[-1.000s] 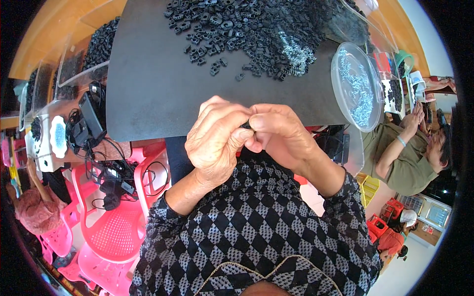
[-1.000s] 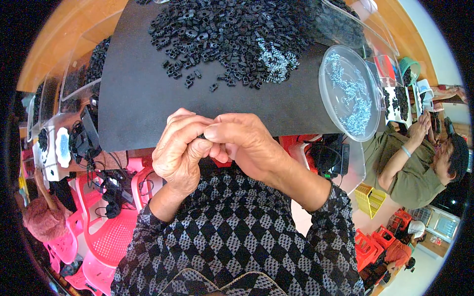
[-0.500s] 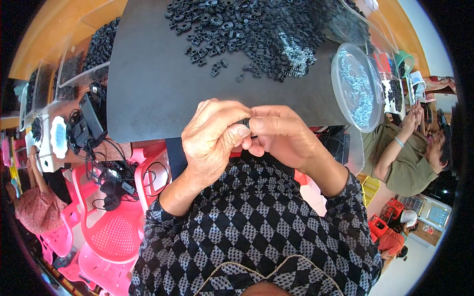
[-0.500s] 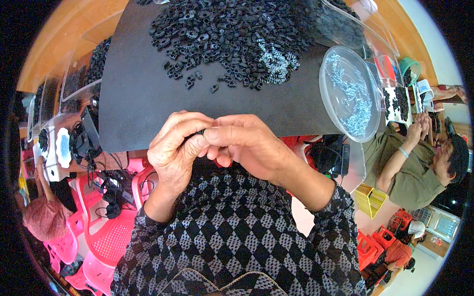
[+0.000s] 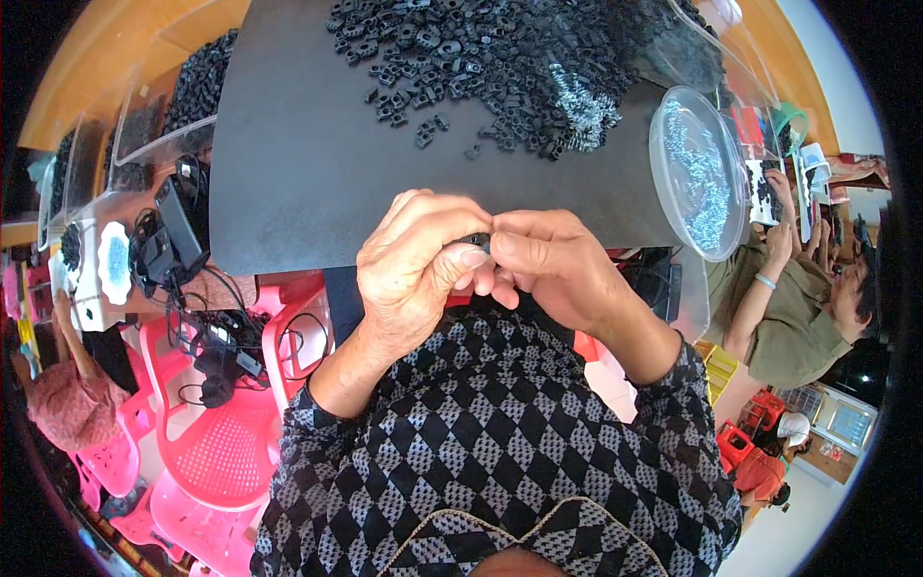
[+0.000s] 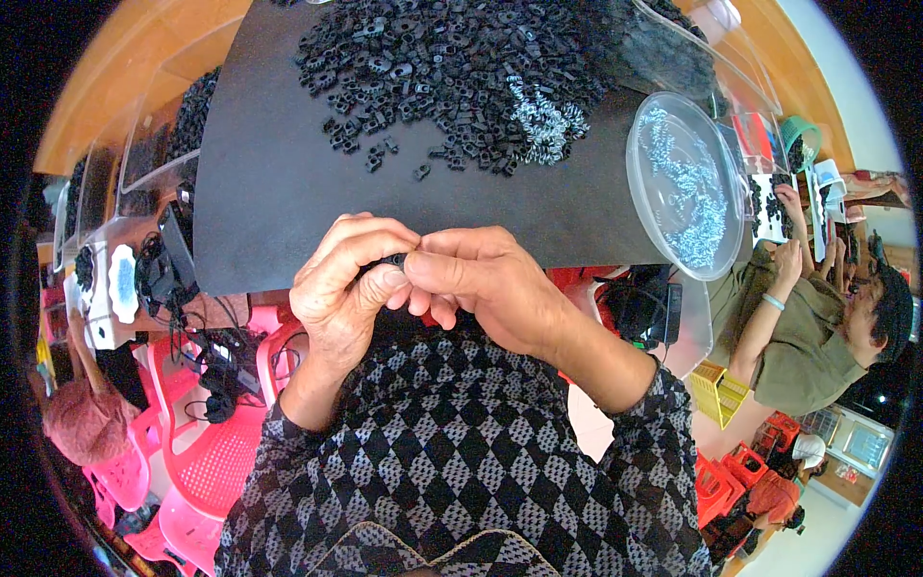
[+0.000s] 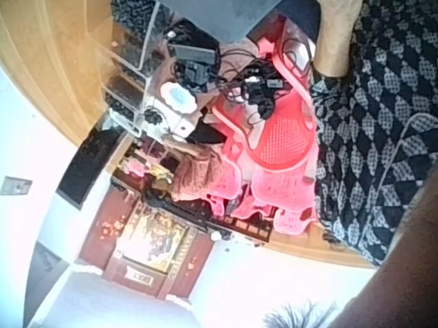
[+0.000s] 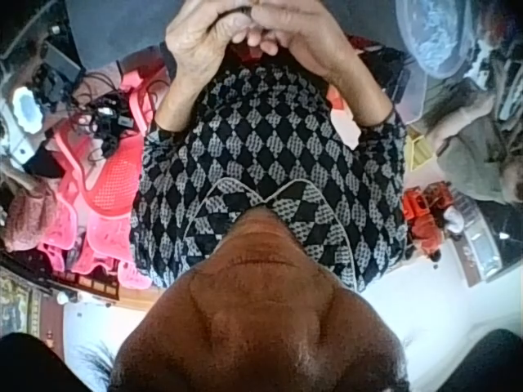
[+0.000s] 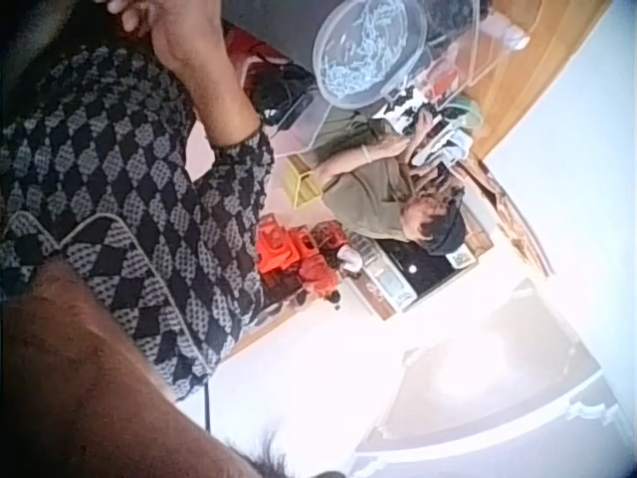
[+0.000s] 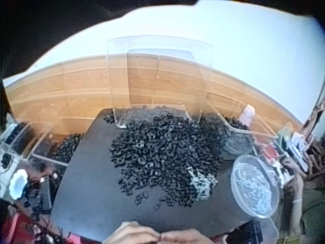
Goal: Assembling small black plastic parts by hand on a workbench.
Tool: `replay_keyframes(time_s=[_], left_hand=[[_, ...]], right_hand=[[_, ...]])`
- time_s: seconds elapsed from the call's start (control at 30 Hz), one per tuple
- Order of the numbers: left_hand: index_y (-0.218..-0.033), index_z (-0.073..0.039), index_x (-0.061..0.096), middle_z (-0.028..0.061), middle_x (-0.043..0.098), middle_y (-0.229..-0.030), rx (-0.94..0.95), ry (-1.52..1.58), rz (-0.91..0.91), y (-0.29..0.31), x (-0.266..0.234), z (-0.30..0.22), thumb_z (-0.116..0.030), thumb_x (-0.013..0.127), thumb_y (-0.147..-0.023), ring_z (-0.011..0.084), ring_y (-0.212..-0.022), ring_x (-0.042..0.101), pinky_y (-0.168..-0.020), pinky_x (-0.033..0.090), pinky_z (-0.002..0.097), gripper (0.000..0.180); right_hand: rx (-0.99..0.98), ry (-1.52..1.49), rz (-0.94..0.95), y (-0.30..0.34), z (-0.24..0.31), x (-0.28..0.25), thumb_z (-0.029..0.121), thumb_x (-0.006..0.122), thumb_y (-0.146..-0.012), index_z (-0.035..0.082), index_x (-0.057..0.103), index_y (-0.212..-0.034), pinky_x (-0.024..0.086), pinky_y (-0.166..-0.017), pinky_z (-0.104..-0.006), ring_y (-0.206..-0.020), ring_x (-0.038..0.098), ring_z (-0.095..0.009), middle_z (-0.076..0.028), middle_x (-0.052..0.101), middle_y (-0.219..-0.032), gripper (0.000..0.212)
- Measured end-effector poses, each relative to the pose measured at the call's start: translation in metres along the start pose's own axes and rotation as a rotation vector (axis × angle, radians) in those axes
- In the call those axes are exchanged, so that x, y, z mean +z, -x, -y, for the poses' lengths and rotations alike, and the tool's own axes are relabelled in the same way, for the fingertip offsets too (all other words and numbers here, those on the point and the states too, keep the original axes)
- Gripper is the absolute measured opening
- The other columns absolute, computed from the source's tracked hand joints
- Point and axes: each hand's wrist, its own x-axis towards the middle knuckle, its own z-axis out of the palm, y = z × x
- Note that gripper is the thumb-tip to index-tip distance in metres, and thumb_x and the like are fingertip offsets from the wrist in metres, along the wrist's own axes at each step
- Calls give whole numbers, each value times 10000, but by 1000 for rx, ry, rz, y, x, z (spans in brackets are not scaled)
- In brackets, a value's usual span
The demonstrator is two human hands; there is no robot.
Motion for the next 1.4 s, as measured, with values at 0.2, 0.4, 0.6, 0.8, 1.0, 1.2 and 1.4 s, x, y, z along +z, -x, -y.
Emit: replay_keyframes(time_s=[0.2, 0.4, 0.6, 0.8, 1.0, 1.2, 1.4], left_hand=[[-877, 4, 644, 102, 636, -883, -33, 28, 8, 1, -1, -1, -100, 689, -762, 220, -746, 578, -668, 450, 318, 161], [-877, 2, 637, 93, 632, -876, -114, -9, -31, 7, 6, 0, -102, 694, -753, 228, -764, 584, -679, 451, 325, 172], [-859, -6, 637, 104, 620, -847, 39, -193, -45, 6, 8, 3, -119, 691, -745, 250, -754, 580, -677, 454, 336, 170], [-903, -33, 660, 86, 615, -788, -9, -238, -95, 9, 11, 2, -108, 690, -750, 212, -687, 583, -613, 467, 302, 174], [-943, -10, 657, 73, 612, -753, -246, 10, -78, 7, 7, -5, -94, 673, -800, 147, -644, 585, -576, 462, 257, 166], [-953, 8, 636, 41, 614, -761, -428, 245, -93, 13, 7, -4, -71, 661, -820, 83, -653, 565, -589, 463, 218, 156], [-989, 26, 612, 44, 623, -807, -517, 476, -45, 10, 6, -10, -56, 635, -848, 79, -677, 570, -615, 474, 199, 164]], right_hand=[[-4, 8, -47, 2, 0, 2, 272, 522, -929, -11, 629, -871, 435, -554, -208, -682, 554, -93, -73, 635, -835, 308], [-93, 226, -43, 2, -3, -1, 294, 494, -940, 7, 639, -860, 439, -552, -201, -651, 547, -93, -43, 630, -811, 331], [-353, 730, -281, 4, -8, 8, 245, 550, -909, -16, 620, -838, 446, -556, -292, -630, 546, -118, -53, 611, -748, 279], [-709, 1219, -397, 4, -5, 11, 127, 667, -805, -14, 606, -832, 435, -553, -285, -606, 542, -134, -85, 568, -691, 156], [-310, 695, -379, 9, 4, 13, 10, 621, -825, -26, 612, -957, 432, -644, -183, -750, 550, -47, -10, 609, -821, 137], [-518, 933, -352, 10, 13, 7, -32, 601, -818, -26, 636, -965, 419, -650, -200, -766, 544, -69, -42, 606, -886, 151], [-624, 950, -291, 9, 15, 7, -51, 607, -805, -29, 639, -975, 415, -636, -207, -762, 542, -81, -55, 599, -873, 174]])
